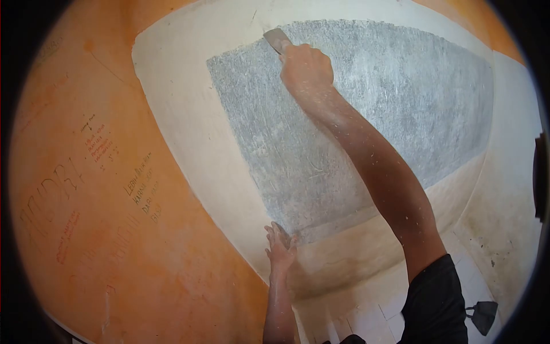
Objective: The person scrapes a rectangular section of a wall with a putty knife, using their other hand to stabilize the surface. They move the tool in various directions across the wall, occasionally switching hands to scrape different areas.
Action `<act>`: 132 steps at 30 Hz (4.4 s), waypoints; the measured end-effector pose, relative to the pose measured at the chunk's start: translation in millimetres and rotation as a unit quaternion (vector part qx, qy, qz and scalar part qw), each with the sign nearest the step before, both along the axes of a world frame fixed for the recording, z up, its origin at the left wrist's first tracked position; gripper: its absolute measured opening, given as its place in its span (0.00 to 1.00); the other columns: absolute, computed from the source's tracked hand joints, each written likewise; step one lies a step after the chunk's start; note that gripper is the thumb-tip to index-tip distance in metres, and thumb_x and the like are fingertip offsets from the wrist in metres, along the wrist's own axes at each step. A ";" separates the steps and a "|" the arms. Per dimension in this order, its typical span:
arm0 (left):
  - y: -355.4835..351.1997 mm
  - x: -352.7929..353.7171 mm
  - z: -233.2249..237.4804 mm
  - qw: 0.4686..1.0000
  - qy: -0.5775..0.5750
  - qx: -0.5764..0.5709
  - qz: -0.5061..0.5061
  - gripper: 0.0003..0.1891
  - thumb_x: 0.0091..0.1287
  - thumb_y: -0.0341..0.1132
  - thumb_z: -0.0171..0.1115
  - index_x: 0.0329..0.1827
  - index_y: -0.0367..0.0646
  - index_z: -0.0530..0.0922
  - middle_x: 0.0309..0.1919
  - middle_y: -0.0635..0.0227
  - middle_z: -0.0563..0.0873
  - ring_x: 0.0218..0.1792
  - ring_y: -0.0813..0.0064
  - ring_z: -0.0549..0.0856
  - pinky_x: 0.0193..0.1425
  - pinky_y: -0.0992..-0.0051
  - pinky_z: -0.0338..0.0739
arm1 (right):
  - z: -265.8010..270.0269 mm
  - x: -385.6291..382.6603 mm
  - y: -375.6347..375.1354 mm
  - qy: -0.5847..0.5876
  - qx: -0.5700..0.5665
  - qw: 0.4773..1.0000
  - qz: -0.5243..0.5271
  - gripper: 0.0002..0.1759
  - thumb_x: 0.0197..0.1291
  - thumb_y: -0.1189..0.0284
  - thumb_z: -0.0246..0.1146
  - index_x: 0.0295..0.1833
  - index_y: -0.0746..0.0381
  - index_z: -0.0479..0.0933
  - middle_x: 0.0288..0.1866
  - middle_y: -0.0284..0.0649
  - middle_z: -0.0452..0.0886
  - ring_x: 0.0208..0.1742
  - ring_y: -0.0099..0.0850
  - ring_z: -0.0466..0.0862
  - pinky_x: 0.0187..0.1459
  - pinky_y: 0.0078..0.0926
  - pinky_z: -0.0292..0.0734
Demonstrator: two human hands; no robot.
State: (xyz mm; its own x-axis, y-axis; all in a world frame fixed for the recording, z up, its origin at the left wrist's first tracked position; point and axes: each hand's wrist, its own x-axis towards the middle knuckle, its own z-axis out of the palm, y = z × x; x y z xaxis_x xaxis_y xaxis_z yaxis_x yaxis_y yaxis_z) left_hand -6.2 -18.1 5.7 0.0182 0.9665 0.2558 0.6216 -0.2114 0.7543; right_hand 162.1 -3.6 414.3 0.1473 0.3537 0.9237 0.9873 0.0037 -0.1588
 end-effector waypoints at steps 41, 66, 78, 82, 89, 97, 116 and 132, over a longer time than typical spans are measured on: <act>106.7 -17.0 113.2 0.847 0.125 0.453 0.248 0.31 0.78 0.44 0.41 0.81 0.40 0.59 0.82 0.42 0.46 0.82 0.43 0.42 0.77 0.34 0.30 | -1.2 -14.6 -19.3 -0.001 0.011 1.000 0.020 0.07 0.62 0.80 0.61 0.42 0.66 0.84 0.30 0.47 0.87 0.35 0.40 0.91 0.34 0.33 0.87; 93.9 -14.1 105.5 0.875 0.102 0.407 0.241 0.31 0.79 0.46 0.38 0.82 0.42 0.56 0.83 0.46 0.45 0.83 0.44 0.41 0.76 0.33 0.27 | 5.1 -33.5 -28.2 0.073 -0.019 0.995 0.068 0.13 0.67 0.77 0.56 0.53 0.67 0.83 0.38 0.52 0.88 0.36 0.42 0.90 0.33 0.37 0.86; 88.7 -14.2 115.0 0.904 0.091 0.363 0.206 0.32 0.79 0.47 0.40 0.83 0.46 0.53 0.83 0.46 0.42 0.82 0.42 0.36 0.75 0.30 0.26 | 13.4 -33.6 -12.6 0.092 -0.045 0.994 0.023 0.12 0.71 0.72 0.56 0.54 0.62 0.82 0.35 0.50 0.87 0.38 0.44 0.89 0.38 0.42 0.85; 83.0 -11.9 100.7 0.910 0.078 0.357 0.197 0.33 0.78 0.46 0.43 0.84 0.45 0.52 0.83 0.45 0.41 0.82 0.41 0.36 0.74 0.29 0.26 | -1.3 -22.1 -18.4 0.096 -0.030 0.991 0.089 0.12 0.71 0.73 0.56 0.55 0.61 0.81 0.36 0.52 0.87 0.40 0.47 0.89 0.41 0.46 0.83; 75.8 -14.0 103.3 0.915 0.094 0.345 0.186 0.34 0.78 0.46 0.43 0.84 0.44 0.51 0.83 0.43 0.39 0.82 0.40 0.35 0.74 0.29 0.26 | 3.6 -11.3 -22.3 0.096 -0.009 0.992 0.085 0.09 0.65 0.77 0.61 0.44 0.67 0.85 0.40 0.51 0.88 0.43 0.42 0.91 0.40 0.35 0.88; 69.2 -20.3 98.1 0.918 0.112 0.338 0.176 0.33 0.78 0.46 0.45 0.84 0.46 0.52 0.83 0.47 0.42 0.83 0.43 0.37 0.74 0.29 0.26 | 2.0 2.0 -11.0 0.067 -0.012 0.997 0.022 0.16 0.75 0.64 0.55 0.59 0.58 0.82 0.33 0.50 0.87 0.36 0.45 0.89 0.38 0.46 0.83; 53.4 -21.5 104.6 0.918 0.134 0.323 0.189 0.33 0.78 0.48 0.46 0.83 0.49 0.54 0.84 0.51 0.43 0.83 0.48 0.41 0.74 0.28 0.29 | -9.0 36.5 -19.7 0.058 -0.026 0.996 0.060 0.19 0.74 0.61 0.56 0.51 0.64 0.84 0.36 0.51 0.87 0.39 0.45 0.89 0.41 0.45 0.83; 74.3 -24.6 90.7 0.929 0.145 0.304 0.156 0.35 0.78 0.48 0.42 0.84 0.45 0.47 0.83 0.46 0.36 0.82 0.44 0.33 0.75 0.31 0.24 | -19.6 57.0 -11.4 0.050 -0.026 0.998 -0.003 0.19 0.75 0.61 0.54 0.58 0.58 0.83 0.33 0.49 0.87 0.37 0.45 0.89 0.41 0.46 0.83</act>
